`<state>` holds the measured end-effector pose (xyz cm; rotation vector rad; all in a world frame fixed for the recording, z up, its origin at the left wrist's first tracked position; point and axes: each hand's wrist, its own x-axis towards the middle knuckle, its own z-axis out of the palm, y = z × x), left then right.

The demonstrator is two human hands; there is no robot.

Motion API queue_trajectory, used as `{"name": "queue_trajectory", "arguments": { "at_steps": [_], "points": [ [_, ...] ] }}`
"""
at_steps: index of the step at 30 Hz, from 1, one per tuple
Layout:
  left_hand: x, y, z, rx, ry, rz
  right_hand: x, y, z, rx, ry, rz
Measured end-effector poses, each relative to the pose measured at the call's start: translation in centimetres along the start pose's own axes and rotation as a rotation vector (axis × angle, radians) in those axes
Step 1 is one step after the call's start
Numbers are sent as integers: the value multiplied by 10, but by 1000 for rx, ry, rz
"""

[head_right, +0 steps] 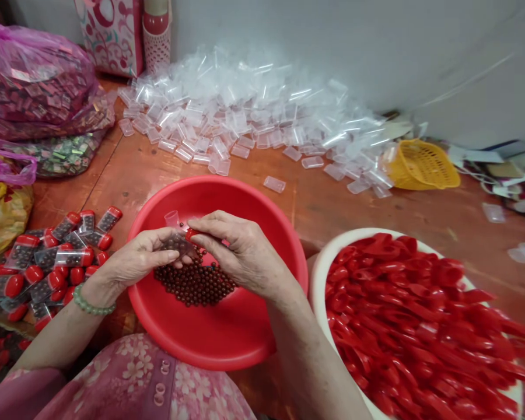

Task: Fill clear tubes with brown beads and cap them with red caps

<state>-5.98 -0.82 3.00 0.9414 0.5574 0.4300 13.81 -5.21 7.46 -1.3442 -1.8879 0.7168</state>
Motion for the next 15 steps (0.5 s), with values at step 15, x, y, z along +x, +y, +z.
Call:
{"name": "queue_trajectory", "arguments": {
  "at_steps": [15],
  "points": [
    [2,1,2,-87,29,34,7,-3,19,131,261,49]
  ]
}}
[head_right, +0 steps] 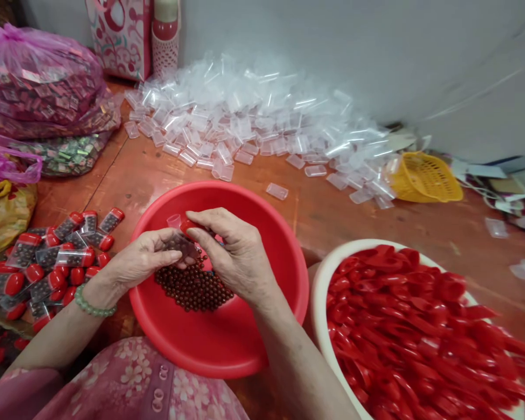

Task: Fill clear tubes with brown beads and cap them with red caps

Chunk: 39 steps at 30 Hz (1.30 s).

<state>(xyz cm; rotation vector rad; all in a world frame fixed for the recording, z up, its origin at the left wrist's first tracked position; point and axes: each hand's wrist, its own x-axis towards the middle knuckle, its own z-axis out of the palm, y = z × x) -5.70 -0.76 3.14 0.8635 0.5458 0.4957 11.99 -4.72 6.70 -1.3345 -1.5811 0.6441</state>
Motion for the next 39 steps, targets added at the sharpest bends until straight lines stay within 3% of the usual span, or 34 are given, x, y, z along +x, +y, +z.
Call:
{"name": "queue_trajectory", "arguments": {
  "at_steps": [6,17,24,29,33,39],
  "points": [
    [1,-3,0,-13,2,32,-3,2,16,-20,37,-20],
    [1,1,5,-8,93,-20,-3,0,16,-163,-13,-38],
    [7,-6,2,-130,98,14,-20,17,30,-463,-84,-241],
    [9,-3,4,-161,88,81,-18,23,34,-653,-14,-367],
    [7,0,4,-205,41,19,-10,24,29,-671,-3,-498],
    [11,-1,1,-299,33,-39,-13,28,30,-621,50,-552]
  ]
}}
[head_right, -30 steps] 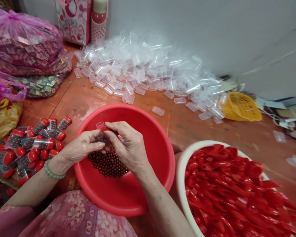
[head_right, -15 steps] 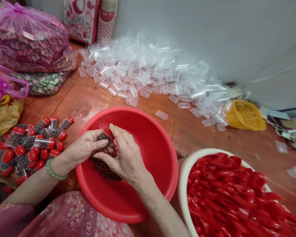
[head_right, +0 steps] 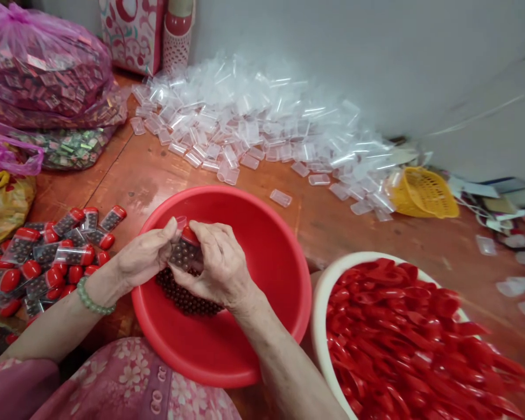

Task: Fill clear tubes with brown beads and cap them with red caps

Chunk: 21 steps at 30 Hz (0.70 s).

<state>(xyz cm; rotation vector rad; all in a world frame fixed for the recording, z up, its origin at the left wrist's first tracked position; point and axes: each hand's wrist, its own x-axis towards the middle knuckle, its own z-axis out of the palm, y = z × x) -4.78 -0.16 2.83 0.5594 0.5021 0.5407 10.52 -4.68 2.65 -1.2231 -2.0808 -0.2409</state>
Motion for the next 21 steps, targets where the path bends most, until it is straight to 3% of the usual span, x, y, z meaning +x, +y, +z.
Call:
{"name": "queue_trajectory", "arguments": {
  "at_steps": [6,10,13,17,21],
  "points": [
    [3,3,-3,-14,-17,-241,1,5,-13,-1,-7,-5],
    [-2,6,-3,-37,110,-207,3,16,-24,-171,201,199],
    [-5,5,-3,-49,149,-154,2,17,-19,-131,45,9],
    [-5,3,-4,-35,97,-179,-1,11,-9,-97,-8,29],
    [-3,5,-1,-32,2,-216,-1,7,-4,34,-116,-77]
  ]
}}
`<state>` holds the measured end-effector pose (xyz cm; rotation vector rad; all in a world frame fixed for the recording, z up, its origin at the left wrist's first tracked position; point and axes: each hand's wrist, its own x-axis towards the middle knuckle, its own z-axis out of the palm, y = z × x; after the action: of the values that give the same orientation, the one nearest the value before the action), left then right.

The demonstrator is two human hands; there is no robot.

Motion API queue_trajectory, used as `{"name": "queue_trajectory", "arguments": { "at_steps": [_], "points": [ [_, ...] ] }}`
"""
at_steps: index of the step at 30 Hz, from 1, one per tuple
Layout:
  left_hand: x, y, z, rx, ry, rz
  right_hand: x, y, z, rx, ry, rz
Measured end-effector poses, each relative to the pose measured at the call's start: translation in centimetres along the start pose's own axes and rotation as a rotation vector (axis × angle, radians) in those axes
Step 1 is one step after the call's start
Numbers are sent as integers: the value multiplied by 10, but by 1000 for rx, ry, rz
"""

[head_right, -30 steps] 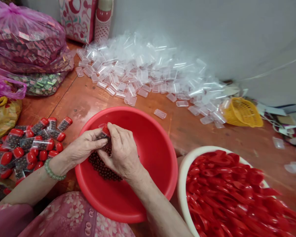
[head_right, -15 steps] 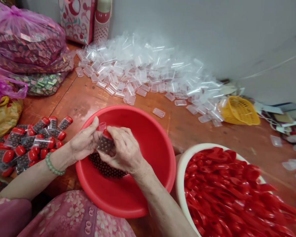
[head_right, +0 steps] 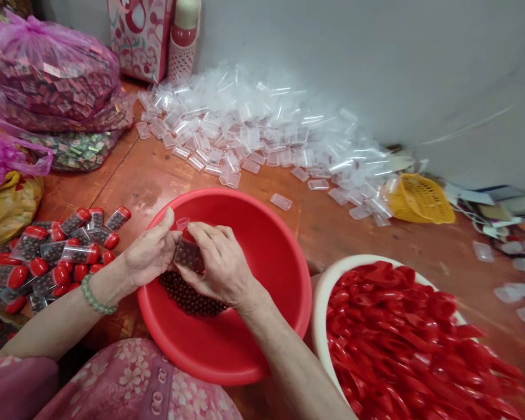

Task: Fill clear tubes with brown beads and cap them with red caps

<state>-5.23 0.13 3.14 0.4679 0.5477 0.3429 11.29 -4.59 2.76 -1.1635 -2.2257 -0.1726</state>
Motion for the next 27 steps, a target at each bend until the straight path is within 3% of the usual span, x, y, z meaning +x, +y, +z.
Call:
{"name": "queue_trajectory", "arguments": {
  "at_steps": [7,14,23,27],
  "points": [
    [11,-2,4,-38,102,-17,0,0,7,181,-84,84],
    [19,-3,11,-93,342,-57,-1,2,13,199,-105,94],
    [19,-15,27,-44,568,125,0,0,12,132,-59,52],
    [19,-17,34,-21,600,104,-4,0,9,64,-1,-21]
  ]
}}
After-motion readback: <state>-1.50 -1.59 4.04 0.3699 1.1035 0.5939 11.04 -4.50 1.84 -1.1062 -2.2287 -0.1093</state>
